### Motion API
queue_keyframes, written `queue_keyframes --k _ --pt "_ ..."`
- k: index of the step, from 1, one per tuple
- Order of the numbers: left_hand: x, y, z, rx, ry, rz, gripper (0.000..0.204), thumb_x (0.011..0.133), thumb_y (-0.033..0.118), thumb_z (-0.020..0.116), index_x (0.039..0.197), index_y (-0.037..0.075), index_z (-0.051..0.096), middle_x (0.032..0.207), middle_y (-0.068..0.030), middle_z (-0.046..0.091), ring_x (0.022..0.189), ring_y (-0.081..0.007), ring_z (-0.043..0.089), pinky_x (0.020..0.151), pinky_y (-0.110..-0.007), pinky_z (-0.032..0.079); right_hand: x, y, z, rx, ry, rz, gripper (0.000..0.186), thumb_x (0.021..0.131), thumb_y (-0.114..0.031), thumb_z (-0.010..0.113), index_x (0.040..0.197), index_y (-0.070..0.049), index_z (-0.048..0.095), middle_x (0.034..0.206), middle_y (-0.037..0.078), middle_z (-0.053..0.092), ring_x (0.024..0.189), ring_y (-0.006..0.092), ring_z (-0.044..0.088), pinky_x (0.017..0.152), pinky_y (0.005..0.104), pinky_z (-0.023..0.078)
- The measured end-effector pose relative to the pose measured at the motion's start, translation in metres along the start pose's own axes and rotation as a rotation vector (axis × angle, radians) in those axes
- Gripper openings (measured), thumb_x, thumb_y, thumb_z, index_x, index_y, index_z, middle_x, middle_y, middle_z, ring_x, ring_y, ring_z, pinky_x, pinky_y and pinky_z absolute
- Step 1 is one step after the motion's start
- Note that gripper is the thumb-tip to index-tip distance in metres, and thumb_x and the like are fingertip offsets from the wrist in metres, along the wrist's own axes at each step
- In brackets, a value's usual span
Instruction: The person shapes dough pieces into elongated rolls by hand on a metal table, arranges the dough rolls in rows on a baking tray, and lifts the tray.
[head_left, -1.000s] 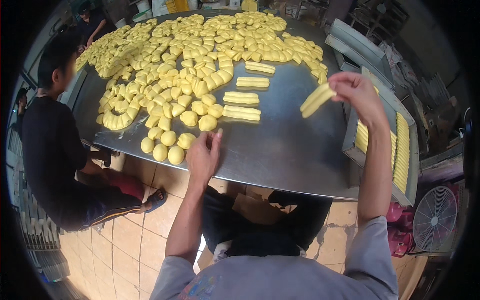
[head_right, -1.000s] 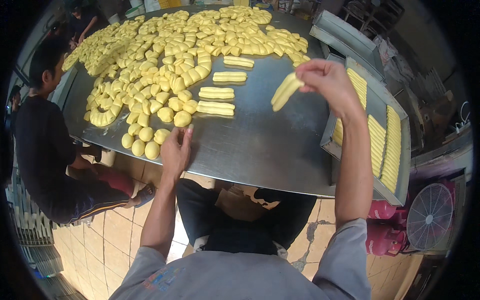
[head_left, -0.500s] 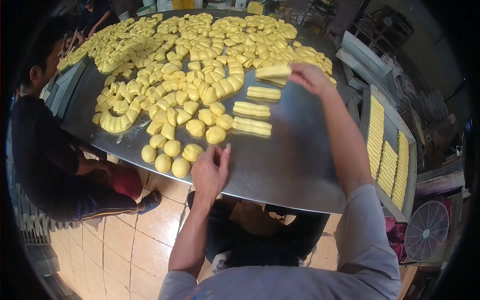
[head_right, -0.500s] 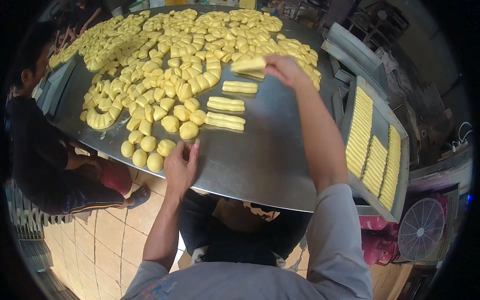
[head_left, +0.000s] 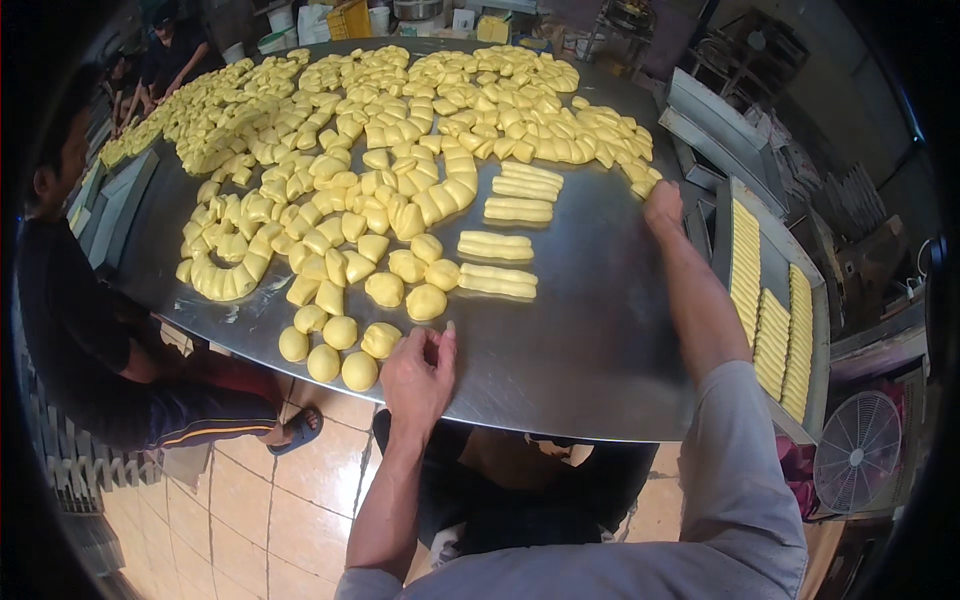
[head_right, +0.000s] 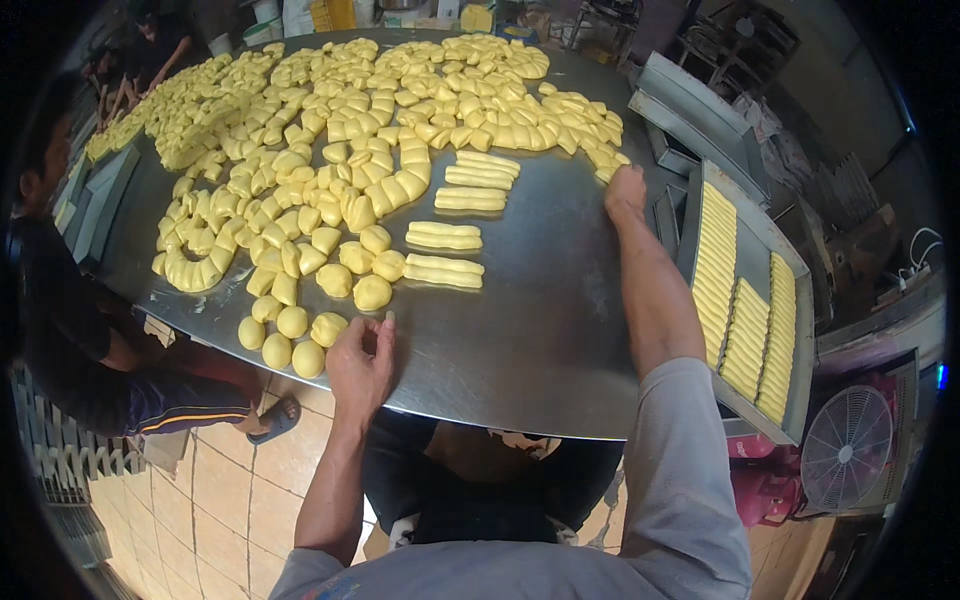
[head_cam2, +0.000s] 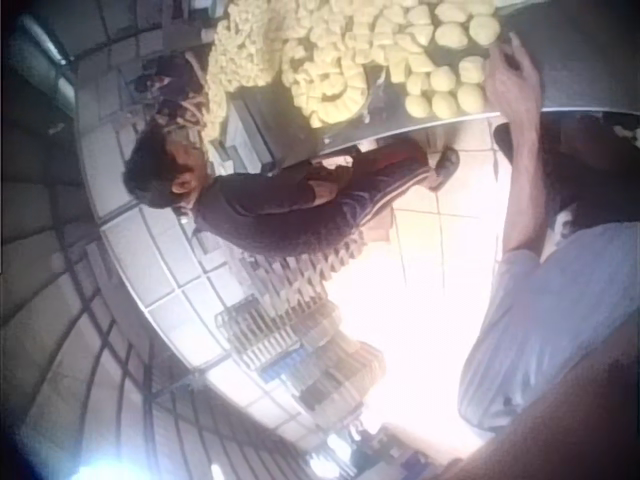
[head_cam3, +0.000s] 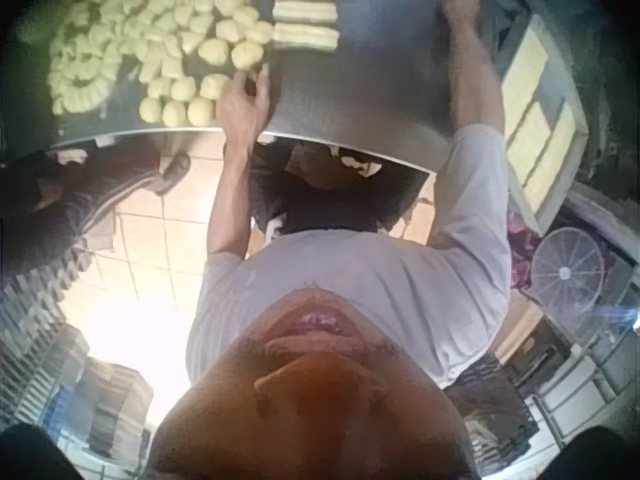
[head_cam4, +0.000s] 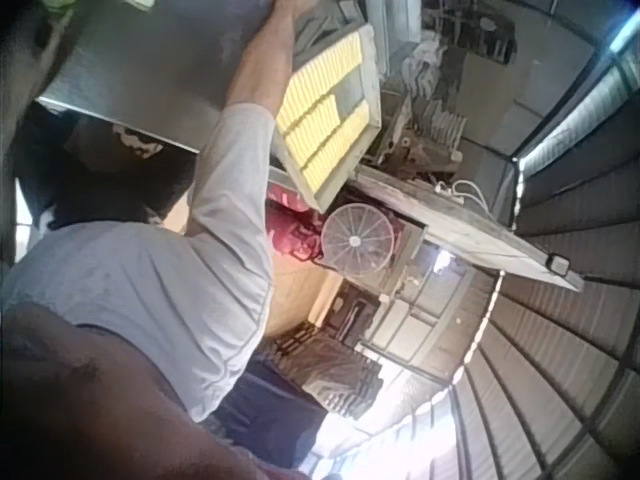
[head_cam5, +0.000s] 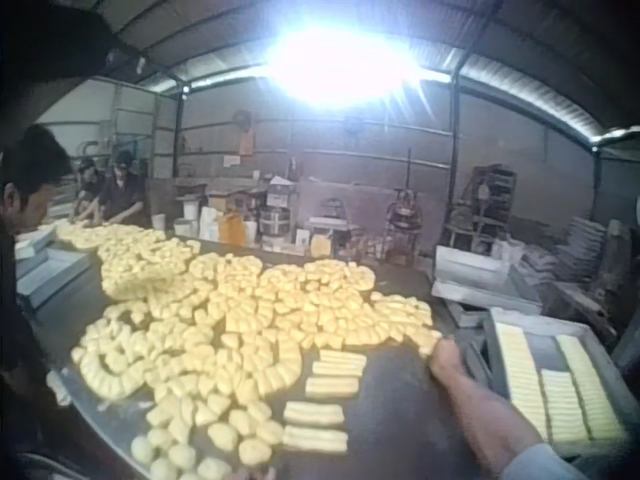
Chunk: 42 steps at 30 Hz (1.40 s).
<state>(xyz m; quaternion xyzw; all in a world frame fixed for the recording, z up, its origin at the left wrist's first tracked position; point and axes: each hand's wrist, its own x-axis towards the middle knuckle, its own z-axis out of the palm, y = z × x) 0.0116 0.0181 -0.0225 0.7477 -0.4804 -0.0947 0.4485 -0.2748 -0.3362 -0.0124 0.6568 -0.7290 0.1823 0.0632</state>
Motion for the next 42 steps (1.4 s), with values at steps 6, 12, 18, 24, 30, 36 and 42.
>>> queue_keyframes --k 6,12,18,24,30,36,42 --pt "-0.001 -0.007 0.004 -0.06 0.006 -0.022 0.025 0.086 0.025 0.064 0.077 0.001 0.06 0.064 -0.0122 0.059 0.057 -0.026 0.058 0.055 -0.035 0.045 -0.096 -0.078 -0.066 0.716 0.219 -0.194 0.018 0.074 0.0 0.057 0.091 0.0 0.061 0.097 0.021 0.06 0.089 0.0371 0.058 0.08 0.0432 0.046" --pt "-0.008 0.006 0.011 -1.012 -0.344 -0.332 0.058 0.097 0.043 0.044 0.129 -0.006 0.044 0.122 -0.0155 0.056 0.099 -0.0223 0.059 0.088 -0.033 0.046 -0.269 -0.105 -0.098 0.998 0.058 -0.653 0.041 0.07 0.006 0.055 0.11 -0.002 0.054 0.1 0.021 0.053 0.094 0.041 0.054 0.081 0.0421 0.046" --pt "-0.031 0.052 0.03 -1.441 -0.502 -0.531 0.047 0.095 0.034 0.051 0.128 0.0 0.044 0.12 -0.0115 0.054 0.111 -0.0226 0.055 0.092 -0.032 0.047 -0.289 -0.062 -0.13 1.378 -0.237 -0.459 0.045 0.084 -0.007 0.06 0.127 0.0 0.047 0.121 0.015 0.051 0.109 0.0235 0.055 0.091 0.0332 0.049" --pt "-0.047 0.108 0.068 -1.149 -0.591 -0.167 0.041 0.096 0.023 0.053 0.129 0.001 0.045 0.126 -0.0116 0.053 0.116 -0.0181 0.05 0.101 -0.031 0.038 -0.286 -0.004 -0.14 1.519 -0.631 -0.054 0.036 0.09 -0.01 0.057 0.122 0.005 0.051 0.113 0.012 0.06 0.101 0.0153 0.058 0.085 0.0287 0.051" --pt "-0.045 0.118 0.065 -1.358 -0.803 -0.435 0.056 0.098 0.045 0.038 0.126 -0.002 0.049 0.128 -0.0116 0.051 0.116 -0.0192 0.05 0.098 -0.033 0.04 -0.28 0.019 -0.156 1.698 -0.676 0.014 0.028 0.09 -0.008 0.058 0.114 0.004 0.058 0.105 0.009 0.063 0.093 0.0133 0.061 0.08 0.0262 0.053" --pt "-0.057 0.114 0.066 -1.076 -0.741 -0.237 0.048 0.097 0.033 0.049 0.128 -0.004 0.048 0.119 -0.0096 0.058 0.108 -0.0154 0.055 0.094 -0.03 0.043 -0.285 0.013 -0.146 1.688 -0.676 -0.014 0.026 0.087 -0.005 0.061 0.111 0.003 0.059 0.105 0.01 0.063 0.09 0.0135 0.062 0.078 0.0262 0.053" --pt "-0.058 0.112 0.062 -0.921 -0.657 -0.196 0.043 0.093 0.023 0.058 0.126 -0.004 0.051 0.111 -0.0091 0.063 0.099 -0.0113 0.059 0.09 -0.025 0.046 -0.289 0.016 -0.136 1.468 -0.525 -0.125 0.023 0.085 -0.003 0.062 0.106 0.004 0.06 0.098 0.01 0.065 0.086 0.0115 0.062 0.072 0.0252 0.053"
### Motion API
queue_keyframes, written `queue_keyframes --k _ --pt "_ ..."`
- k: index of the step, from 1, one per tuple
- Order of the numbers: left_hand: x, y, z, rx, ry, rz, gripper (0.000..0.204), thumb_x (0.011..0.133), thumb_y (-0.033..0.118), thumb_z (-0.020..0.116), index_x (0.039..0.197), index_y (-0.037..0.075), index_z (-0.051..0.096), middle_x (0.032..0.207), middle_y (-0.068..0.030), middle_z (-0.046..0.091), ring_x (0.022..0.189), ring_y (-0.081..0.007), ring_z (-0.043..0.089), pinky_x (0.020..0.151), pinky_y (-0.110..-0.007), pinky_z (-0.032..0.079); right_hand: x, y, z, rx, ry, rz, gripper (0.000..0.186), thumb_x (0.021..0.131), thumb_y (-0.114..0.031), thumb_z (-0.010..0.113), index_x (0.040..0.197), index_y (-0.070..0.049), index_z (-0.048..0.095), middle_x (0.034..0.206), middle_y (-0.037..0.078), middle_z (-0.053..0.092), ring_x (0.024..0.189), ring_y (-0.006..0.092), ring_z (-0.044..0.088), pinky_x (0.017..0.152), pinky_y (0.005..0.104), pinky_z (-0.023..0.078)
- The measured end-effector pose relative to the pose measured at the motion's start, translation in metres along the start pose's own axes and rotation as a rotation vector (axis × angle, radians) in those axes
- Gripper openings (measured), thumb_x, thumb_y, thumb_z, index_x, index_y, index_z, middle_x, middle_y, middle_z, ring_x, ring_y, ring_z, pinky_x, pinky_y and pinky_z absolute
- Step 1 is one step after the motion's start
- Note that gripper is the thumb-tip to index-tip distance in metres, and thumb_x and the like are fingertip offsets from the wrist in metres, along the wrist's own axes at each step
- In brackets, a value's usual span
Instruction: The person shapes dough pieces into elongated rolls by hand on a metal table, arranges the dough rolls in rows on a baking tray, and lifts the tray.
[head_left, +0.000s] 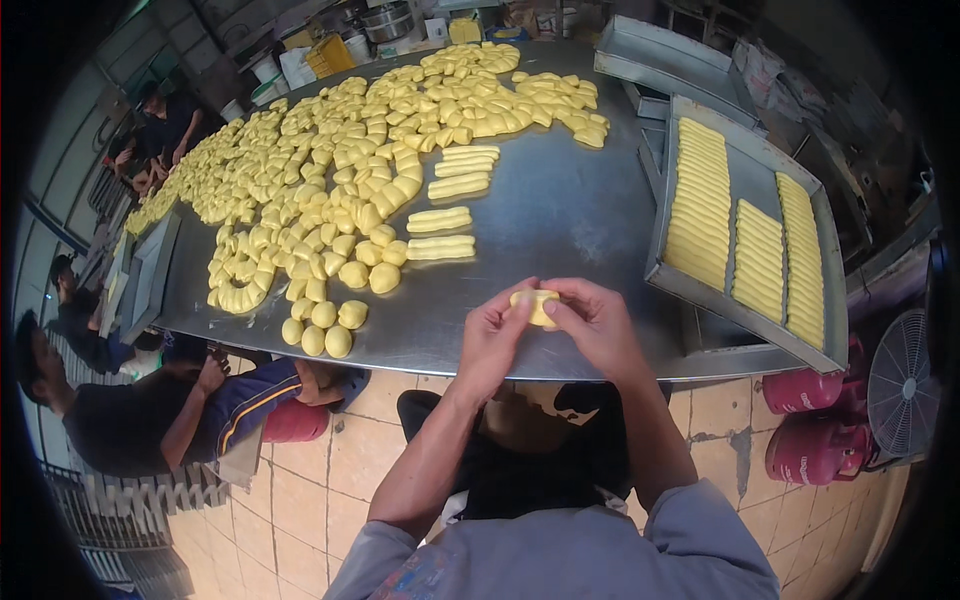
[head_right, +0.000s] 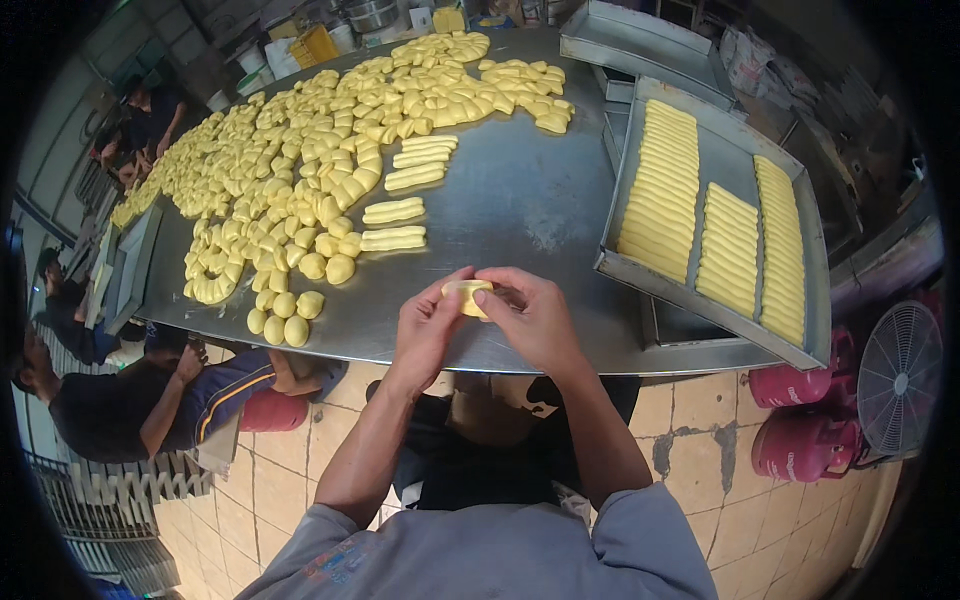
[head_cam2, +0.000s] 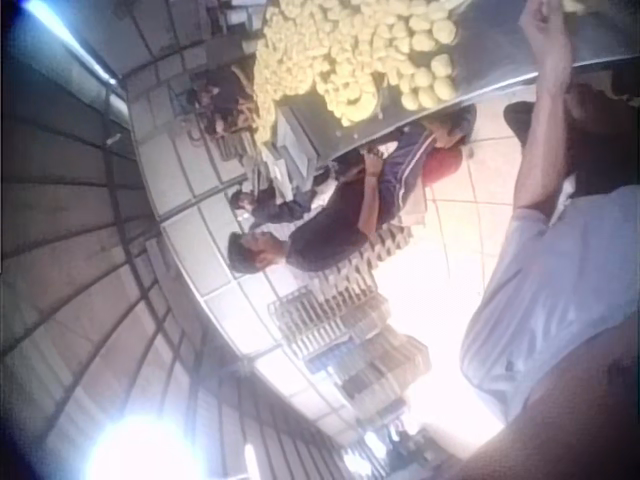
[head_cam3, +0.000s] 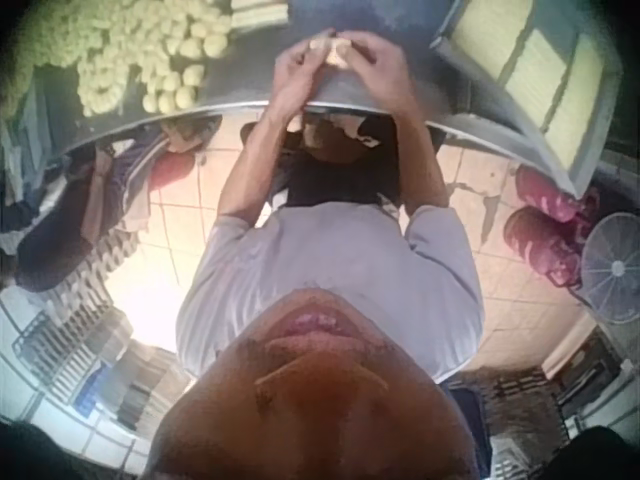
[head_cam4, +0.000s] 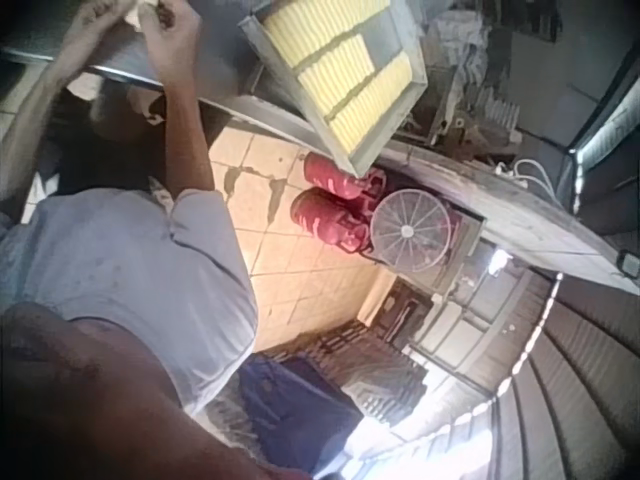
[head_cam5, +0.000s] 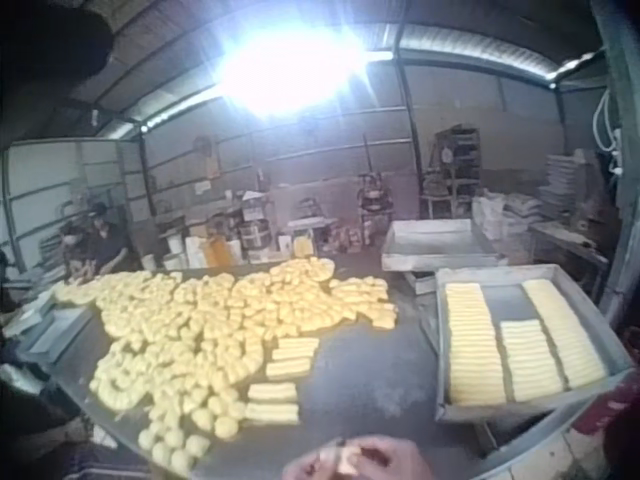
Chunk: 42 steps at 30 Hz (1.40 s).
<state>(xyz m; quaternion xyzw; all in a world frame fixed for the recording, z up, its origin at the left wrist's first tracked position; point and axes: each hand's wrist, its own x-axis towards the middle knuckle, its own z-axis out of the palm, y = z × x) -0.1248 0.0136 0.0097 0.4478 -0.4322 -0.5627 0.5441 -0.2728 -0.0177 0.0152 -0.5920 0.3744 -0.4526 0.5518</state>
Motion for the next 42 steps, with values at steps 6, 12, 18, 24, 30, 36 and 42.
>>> queue_keyframes --k 6,12,18,24,30,36,42 --pt "-0.009 0.002 -0.016 0.104 -0.049 -0.002 0.044 0.093 0.019 0.057 0.129 -0.005 0.046 0.115 -0.013 0.06 0.1 -0.0146 0.061 0.084 -0.024 0.051 0.005 -0.015 0.012 -0.026 0.021 0.05 0.023 0.084 -0.003 0.062 0.106 0.005 0.061 0.089 0.01 0.065 0.081 0.0108 0.062 0.072 0.024 0.051" --pt "-0.012 0.012 -0.029 -0.656 0.08 -0.201 0.045 0.09 0.008 0.059 0.129 -0.008 0.043 0.103 -0.0159 0.064 0.093 -0.0176 0.065 0.076 -0.022 0.055 0.016 -0.009 0.011 -0.144 -0.184 -0.242 0.022 0.086 -0.004 0.062 0.105 0.005 0.06 0.091 0.009 0.064 0.077 0.0102 0.06 0.065 0.0246 0.05" --pt "-0.023 0.033 -0.035 0.341 0.067 0.168 0.033 0.089 0.011 0.063 0.117 -0.005 0.059 0.101 -0.0121 0.066 0.089 -0.0119 0.062 0.076 -0.02 0.049 0.036 -0.044 0.003 -0.169 -0.496 0.148 0.024 0.083 -0.011 0.067 0.102 0.001 0.061 0.091 0.007 0.064 0.084 0.0089 0.059 0.069 0.0215 0.048" --pt "-0.029 0.06 -0.055 0.298 0.053 0.019 0.026 0.08 0.011 0.073 0.101 -0.004 0.068 0.088 -0.0098 0.069 0.079 -0.0101 0.06 0.076 -0.023 0.047 0.066 -0.078 0.026 -0.137 -0.694 0.36 0.037 0.077 -0.008 0.069 0.105 0.007 0.051 0.093 0.012 0.059 0.081 0.0183 0.062 0.071 0.027 0.054" --pt "0.003 0.016 -0.082 0.386 0.145 -0.205 0.036 0.076 0.015 0.077 0.098 -0.009 0.063 0.084 -0.0113 0.068 0.073 -0.0103 0.059 0.068 -0.023 0.046 0.107 -0.014 0.051 -0.349 -0.793 0.631 0.044 0.072 -0.006 0.072 0.105 0.004 0.045 0.093 0.011 0.055 0.085 0.0203 0.061 0.076 0.0308 0.055" --pt "-0.011 -0.005 -0.094 1.334 0.352 0.128 0.052 0.062 0.048 0.079 0.089 0.005 0.064 0.08 -0.0088 0.061 0.081 -0.0275 0.055 0.074 -0.04 0.043 0.085 0.026 0.027 -1.291 -0.337 0.031 0.05 0.068 -0.027 0.079 0.1 0.0 0.05 0.092 0.016 0.057 0.078 0.0237 0.062 0.063 0.0344 0.052" --pt "-0.014 -0.01 -0.1 1.334 0.331 0.115 0.052 0.062 0.049 0.079 0.088 0.006 0.063 0.083 -0.0062 0.06 0.084 -0.025 0.053 0.077 -0.038 0.039 0.069 0.016 0.014 -0.839 -0.499 0.352 0.033 0.071 -0.029 0.076 0.078 0.002 0.067 0.07 0.009 0.064 0.064 0.0162 0.061 0.06 0.0311 0.044"
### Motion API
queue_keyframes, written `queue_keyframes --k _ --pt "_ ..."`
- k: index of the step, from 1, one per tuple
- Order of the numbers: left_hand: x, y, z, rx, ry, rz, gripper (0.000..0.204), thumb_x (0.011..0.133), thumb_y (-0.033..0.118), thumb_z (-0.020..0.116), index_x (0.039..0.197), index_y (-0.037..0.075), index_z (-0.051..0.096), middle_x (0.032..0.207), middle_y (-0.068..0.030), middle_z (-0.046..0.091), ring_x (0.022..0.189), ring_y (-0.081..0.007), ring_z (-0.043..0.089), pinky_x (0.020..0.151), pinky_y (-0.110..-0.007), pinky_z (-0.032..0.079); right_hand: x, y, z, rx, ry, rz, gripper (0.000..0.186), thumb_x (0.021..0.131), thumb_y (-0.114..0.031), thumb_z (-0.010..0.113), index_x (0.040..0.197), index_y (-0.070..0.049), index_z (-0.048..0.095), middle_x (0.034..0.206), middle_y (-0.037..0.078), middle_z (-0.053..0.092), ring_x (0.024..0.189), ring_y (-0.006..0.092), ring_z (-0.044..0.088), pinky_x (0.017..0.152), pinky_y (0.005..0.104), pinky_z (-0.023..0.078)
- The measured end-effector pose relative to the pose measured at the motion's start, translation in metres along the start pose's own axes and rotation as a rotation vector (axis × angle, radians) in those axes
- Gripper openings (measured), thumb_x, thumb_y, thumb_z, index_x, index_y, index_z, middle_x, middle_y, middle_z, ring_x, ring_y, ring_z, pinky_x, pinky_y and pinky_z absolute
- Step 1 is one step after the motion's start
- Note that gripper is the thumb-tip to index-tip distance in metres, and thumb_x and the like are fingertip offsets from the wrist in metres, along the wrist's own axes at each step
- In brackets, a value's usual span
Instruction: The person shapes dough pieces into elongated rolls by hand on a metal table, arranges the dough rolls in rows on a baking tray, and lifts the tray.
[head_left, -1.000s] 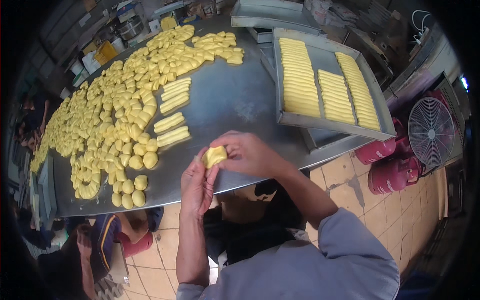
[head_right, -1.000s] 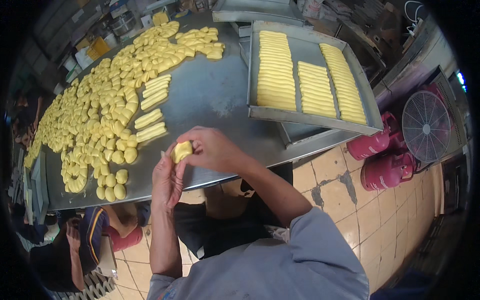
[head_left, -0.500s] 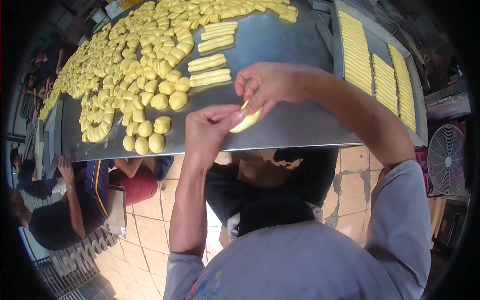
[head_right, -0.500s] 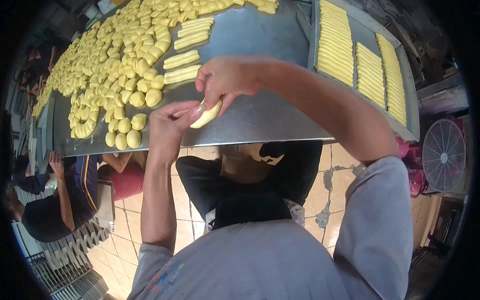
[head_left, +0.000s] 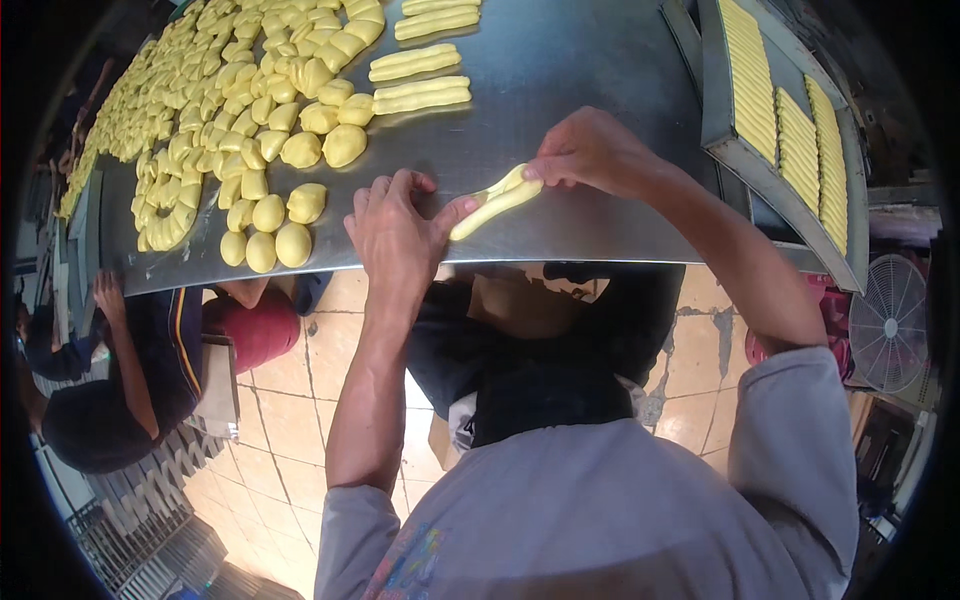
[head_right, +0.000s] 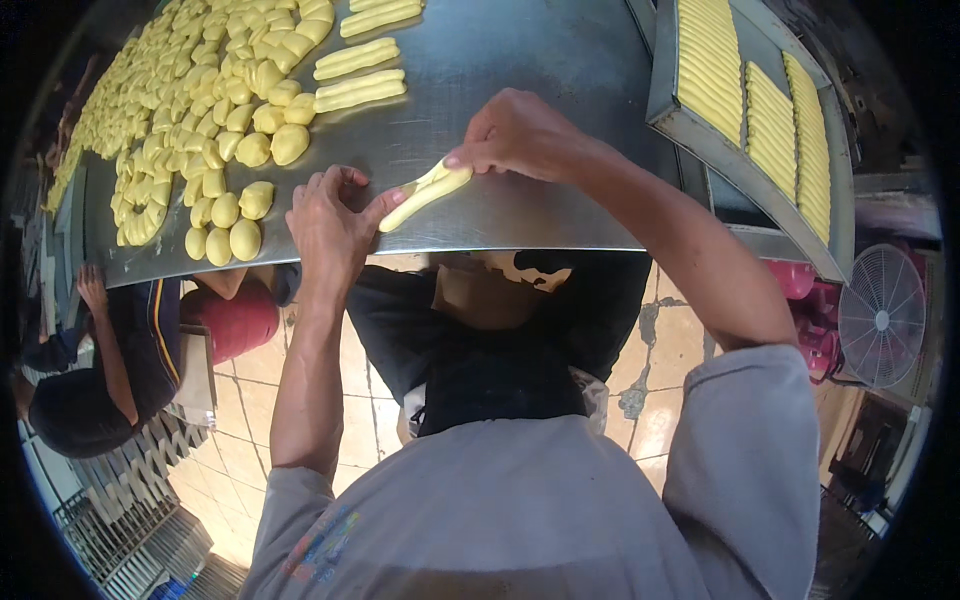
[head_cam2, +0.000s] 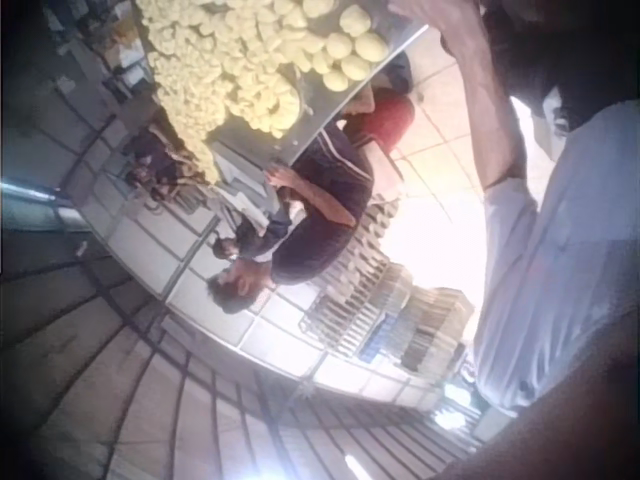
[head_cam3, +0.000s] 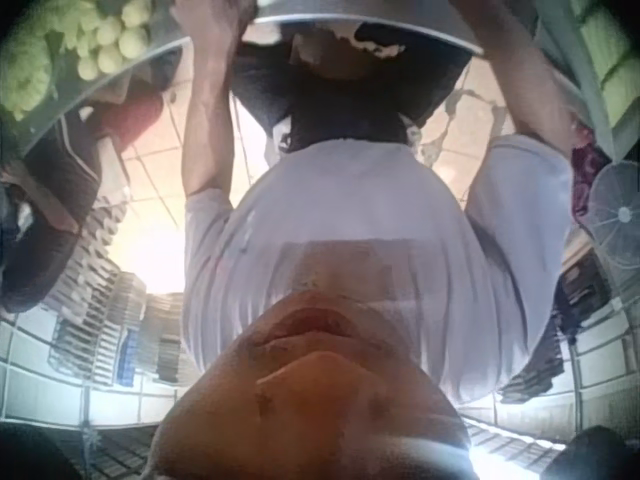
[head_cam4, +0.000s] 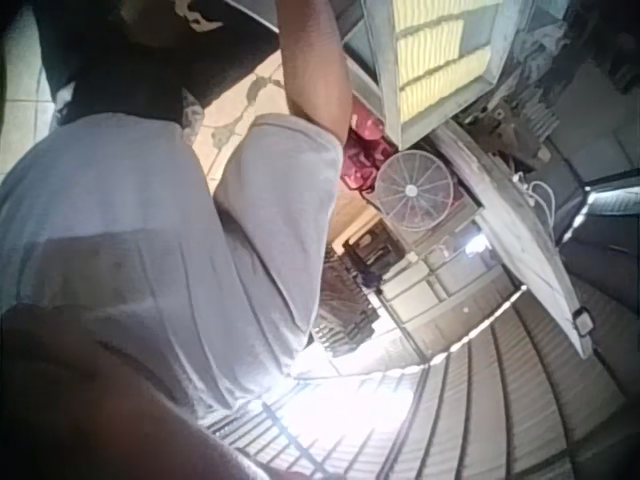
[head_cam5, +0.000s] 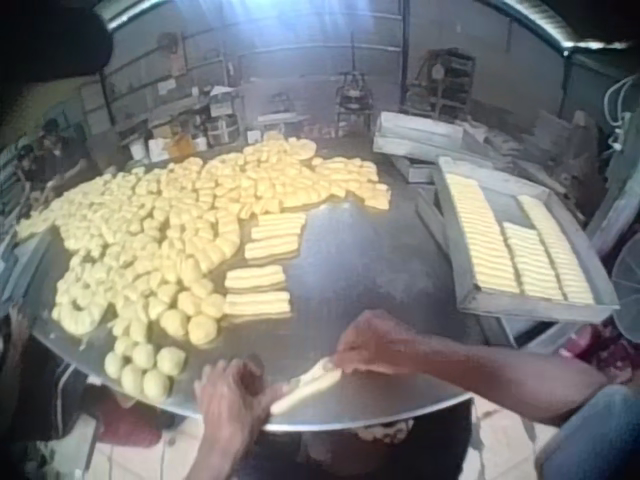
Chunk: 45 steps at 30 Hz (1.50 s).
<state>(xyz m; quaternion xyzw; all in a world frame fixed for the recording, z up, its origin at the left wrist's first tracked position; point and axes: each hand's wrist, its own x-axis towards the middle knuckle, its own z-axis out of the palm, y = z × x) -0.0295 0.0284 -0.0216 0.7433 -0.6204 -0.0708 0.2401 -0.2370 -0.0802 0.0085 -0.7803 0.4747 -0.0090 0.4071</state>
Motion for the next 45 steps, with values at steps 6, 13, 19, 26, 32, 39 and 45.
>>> queue_keyframes --k 6,13,19,26,32,39,45 --pt "0.001 -0.001 0.0 0.023 -0.003 -0.01 0.051 0.063 0.049 0.079 0.087 0.007 0.063 0.081 -0.0055 0.06 0.082 -0.024 0.053 0.076 -0.038 0.038 0.01 -0.014 0.003 0.024 -0.002 -0.207 0.03 0.07 -0.027 0.076 0.078 0.0 0.069 0.068 0.012 0.065 0.066 0.0181 0.062 0.06 0.033 0.045" --pt "0.007 -0.006 0.0 -0.006 0.1 0.144 0.054 0.064 0.05 0.079 0.086 0.004 0.062 0.074 -0.0074 0.06 0.073 -0.0214 0.055 0.07 -0.035 0.041 0.039 -0.022 -0.015 -0.563 0.024 0.093 0.078 0.055 -0.051 0.08 0.109 0.0 0.056 0.11 0.019 0.054 0.108 0.0336 0.051 0.081 0.0447 0.046" --pt "0.033 0.013 -0.024 -0.012 -0.347 -0.092 0.066 0.056 0.062 0.077 0.073 0.0 0.06 0.065 -0.0157 0.062 0.069 -0.0331 0.062 0.059 -0.043 0.046 0.044 -0.054 0.005 -0.643 -0.055 0.074 0.102 0.051 -0.058 0.081 0.125 0.0 0.042 0.129 0.025 0.038 0.123 0.0401 0.036 0.093 0.0493 0.042" --pt "-0.002 -0.013 -0.004 0.128 0.145 0.25 0.053 0.063 0.053 0.077 0.068 0.004 0.056 0.067 -0.0102 0.055 0.069 -0.0296 0.053 0.064 -0.041 0.042 0.027 -0.023 -0.019 -0.506 -0.031 0.119 0.099 0.053 -0.059 0.079 0.124 -0.002 0.041 0.128 0.022 0.037 0.125 0.0374 0.032 0.092 0.06 0.035" --pt "0.008 -0.003 -0.012 0.105 -0.026 0.095 0.052 0.068 0.051 0.075 0.069 0.002 0.058 0.07 -0.0116 0.058 0.071 -0.0299 0.055 0.064 -0.04 0.043 0.042 -0.026 -0.003 -0.482 0.012 0.12 0.097 0.056 -0.063 0.076 0.124 -0.003 0.041 0.126 0.021 0.036 0.126 0.0367 0.029 0.094 0.0616 0.03" --pt "0.005 -0.009 -0.018 0.005 -0.038 0.056 0.053 0.067 0.053 0.075 0.067 0.003 0.057 0.069 -0.0108 0.058 0.071 -0.0304 0.056 0.064 -0.041 0.045 0.028 -0.011 -0.035 -0.496 -0.153 -0.021 0.097 0.055 -0.066 0.075 0.124 -0.006 0.043 0.127 0.02 0.036 0.123 0.0349 0.032 0.093 0.0562 0.03" --pt "0.017 0.007 -0.023 0.037 -0.331 -0.218 0.054 0.067 0.055 0.074 0.068 0.004 0.058 0.071 -0.0086 0.058 0.077 -0.0286 0.056 0.068 -0.04 0.044 0.038 -0.023 -0.021 -0.54 -0.04 0.202 0.108 0.051 -0.068 0.076 0.129 -0.004 0.039 0.129 0.02 0.037 0.122 0.0328 0.033 0.089 0.05 0.032"
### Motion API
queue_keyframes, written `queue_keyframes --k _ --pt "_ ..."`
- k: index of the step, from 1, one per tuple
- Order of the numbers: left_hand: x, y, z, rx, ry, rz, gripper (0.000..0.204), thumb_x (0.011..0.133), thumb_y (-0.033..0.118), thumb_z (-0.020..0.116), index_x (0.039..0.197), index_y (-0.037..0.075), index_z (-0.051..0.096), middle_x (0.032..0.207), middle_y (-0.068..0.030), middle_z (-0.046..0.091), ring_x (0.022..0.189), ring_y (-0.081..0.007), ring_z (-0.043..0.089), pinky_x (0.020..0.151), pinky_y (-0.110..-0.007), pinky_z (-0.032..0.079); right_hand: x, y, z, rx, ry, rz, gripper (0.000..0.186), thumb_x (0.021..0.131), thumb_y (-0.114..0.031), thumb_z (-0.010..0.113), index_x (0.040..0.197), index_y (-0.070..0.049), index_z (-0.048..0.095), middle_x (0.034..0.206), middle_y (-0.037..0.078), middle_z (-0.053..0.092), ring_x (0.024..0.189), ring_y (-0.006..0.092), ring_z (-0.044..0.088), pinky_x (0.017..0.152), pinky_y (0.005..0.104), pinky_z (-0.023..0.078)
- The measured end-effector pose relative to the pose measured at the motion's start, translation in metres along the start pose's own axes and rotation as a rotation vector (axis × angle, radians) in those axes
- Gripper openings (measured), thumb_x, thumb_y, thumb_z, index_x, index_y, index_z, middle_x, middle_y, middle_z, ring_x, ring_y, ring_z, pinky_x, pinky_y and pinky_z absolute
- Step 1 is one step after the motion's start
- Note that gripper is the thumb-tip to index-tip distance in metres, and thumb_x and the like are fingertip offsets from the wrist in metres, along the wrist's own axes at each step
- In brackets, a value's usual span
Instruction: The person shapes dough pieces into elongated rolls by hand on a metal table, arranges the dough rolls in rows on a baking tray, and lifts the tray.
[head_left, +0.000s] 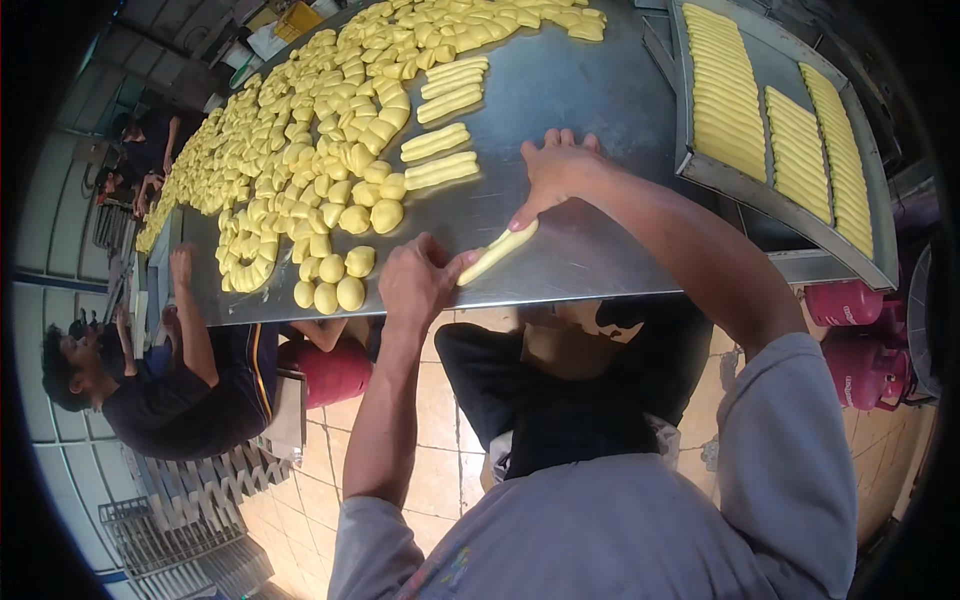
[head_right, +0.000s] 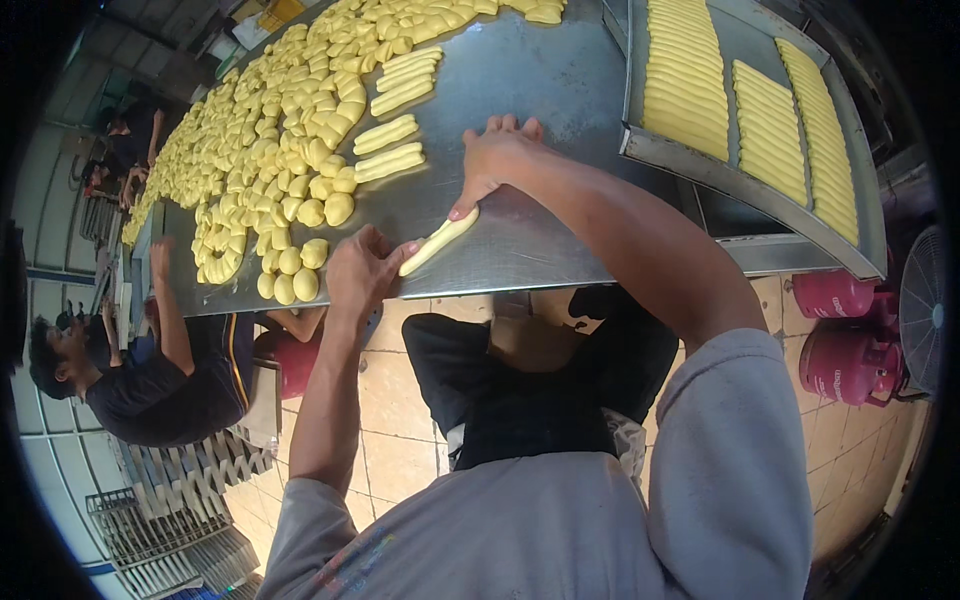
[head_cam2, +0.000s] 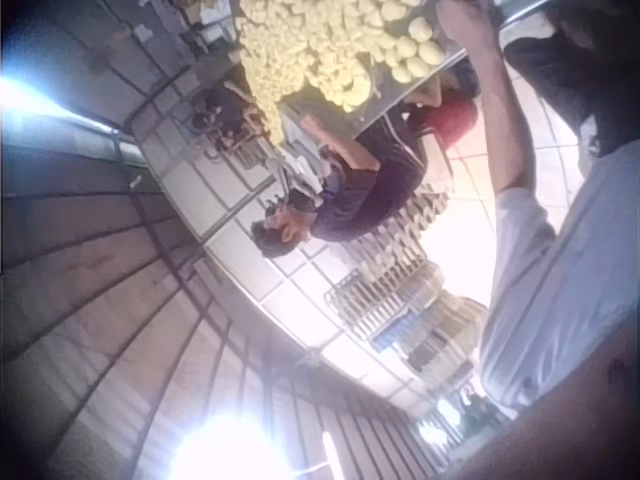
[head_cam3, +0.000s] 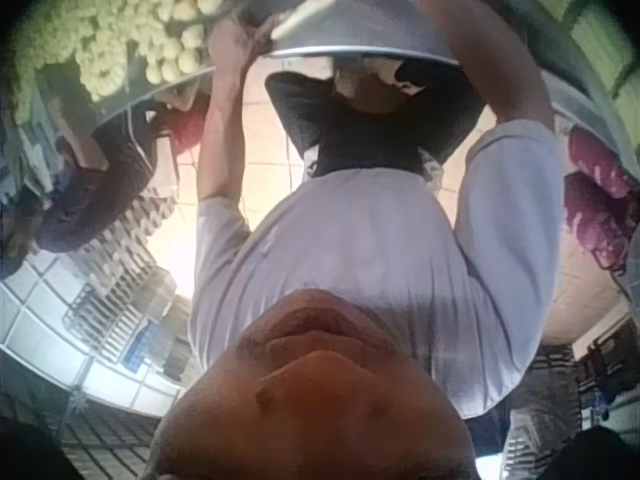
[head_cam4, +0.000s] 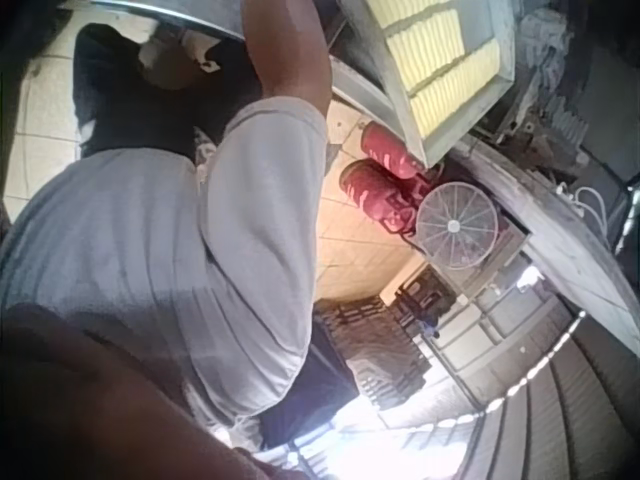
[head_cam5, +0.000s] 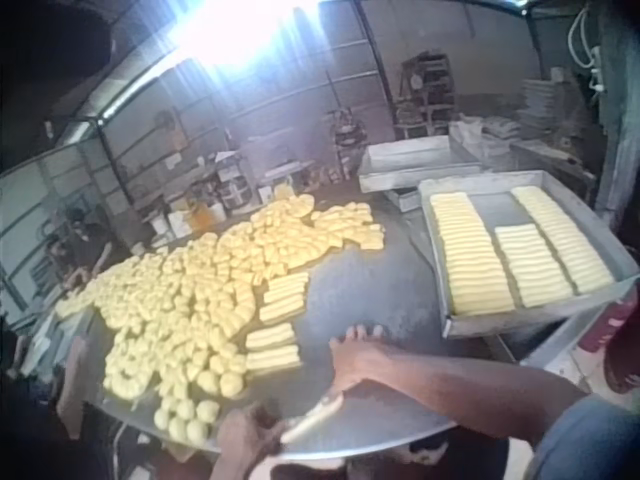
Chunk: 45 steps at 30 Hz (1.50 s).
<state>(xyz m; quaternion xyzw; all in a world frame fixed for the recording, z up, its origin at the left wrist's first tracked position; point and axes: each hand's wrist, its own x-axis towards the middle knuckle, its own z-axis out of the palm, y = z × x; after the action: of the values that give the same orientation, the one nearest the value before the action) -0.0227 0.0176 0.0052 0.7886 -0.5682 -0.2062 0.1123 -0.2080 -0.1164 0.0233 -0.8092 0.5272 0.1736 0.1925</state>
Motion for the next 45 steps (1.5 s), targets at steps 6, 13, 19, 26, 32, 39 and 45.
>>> queue_keyframes --k 6,13,19,26,32,39,45 --pt "0.015 -0.023 0.01 0.158 0.338 0.53 0.055 0.067 0.053 0.075 0.071 0.001 0.059 0.071 -0.0135 0.062 0.068 -0.0308 0.059 0.065 -0.042 0.046 0.015 -0.006 -0.005 -0.015 -0.007 -0.04 0.121 0.044 -0.072 0.077 0.133 -0.002 0.034 0.131 0.022 0.036 0.123 0.0353 0.033 0.084 0.0532 0.034" --pt "0.016 -0.01 0.006 0.174 0.199 0.281 0.064 0.062 0.065 0.071 0.073 0.003 0.062 0.074 -0.014 0.063 0.076 -0.0319 0.062 0.066 -0.042 0.048 0.011 -0.029 -0.003 -0.053 -0.08 -0.015 0.126 0.044 -0.071 0.078 0.14 -0.006 0.028 0.139 0.02 0.029 0.131 0.036 0.024 0.094 0.0583 0.028" --pt "0.018 -0.006 -0.001 0.121 0.16 0.278 0.061 0.064 0.062 0.071 0.074 0.003 0.062 0.073 -0.0125 0.062 0.074 -0.0309 0.06 0.066 -0.042 0.047 0.01 -0.017 0.007 0.026 -0.023 -0.139 0.103 0.053 -0.069 0.074 0.127 -0.005 0.041 0.127 0.021 0.037 0.125 0.0365 0.03 0.096 0.0582 0.03" --pt "0.02 -0.022 0.005 -0.007 0.268 0.441 0.045 0.072 0.047 0.073 0.075 0.004 0.061 0.072 -0.0094 0.058 0.072 -0.0282 0.057 0.065 -0.039 0.044 0.008 -0.002 0.015 0.19 0.083 -0.18 0.078 0.062 -0.063 0.073 0.113 -0.009 0.049 0.123 0.019 0.039 0.122 0.0351 0.031 0.094 0.0579 0.027" --pt "0.017 -0.034 0.013 -0.003 0.411 0.536 0.043 0.075 0.045 0.071 0.086 0.005 0.06 0.075 -0.0093 0.058 0.076 -0.0294 0.055 0.07 -0.039 0.043 0.014 0.007 0.041 0.227 0.433 -0.247 0.049 0.072 -0.053 0.069 0.095 -0.012 0.055 0.111 0.016 0.047 0.112 0.0347 0.038 0.087 0.0535 0.032" --pt "-0.014 -0.027 0.005 -0.11 0.158 0.547 0.028 0.077 0.024 0.071 0.096 0.005 0.062 0.09 -0.0105 0.058 0.087 -0.0309 0.053 0.077 -0.039 0.042 -0.019 -0.012 0.035 0.392 0.311 -0.626 0.015 0.073 -0.011 0.066 0.084 -0.005 0.059 0.085 0.014 0.057 0.081 0.0319 0.056 0.07 0.0379 0.045" --pt "0.025 -0.029 -0.019 -0.261 0.046 0.497 0.027 0.077 0.01 0.069 0.101 0.002 0.061 0.094 -0.0135 0.059 0.097 -0.0329 0.054 0.085 -0.04 0.043 0.005 -0.011 0.0 0.277 0.345 -0.652 0.02 0.067 -0.001 0.061 0.087 -0.002 0.061 0.087 0.016 0.06 0.084 0.0347 0.058 0.072 0.0387 0.047"
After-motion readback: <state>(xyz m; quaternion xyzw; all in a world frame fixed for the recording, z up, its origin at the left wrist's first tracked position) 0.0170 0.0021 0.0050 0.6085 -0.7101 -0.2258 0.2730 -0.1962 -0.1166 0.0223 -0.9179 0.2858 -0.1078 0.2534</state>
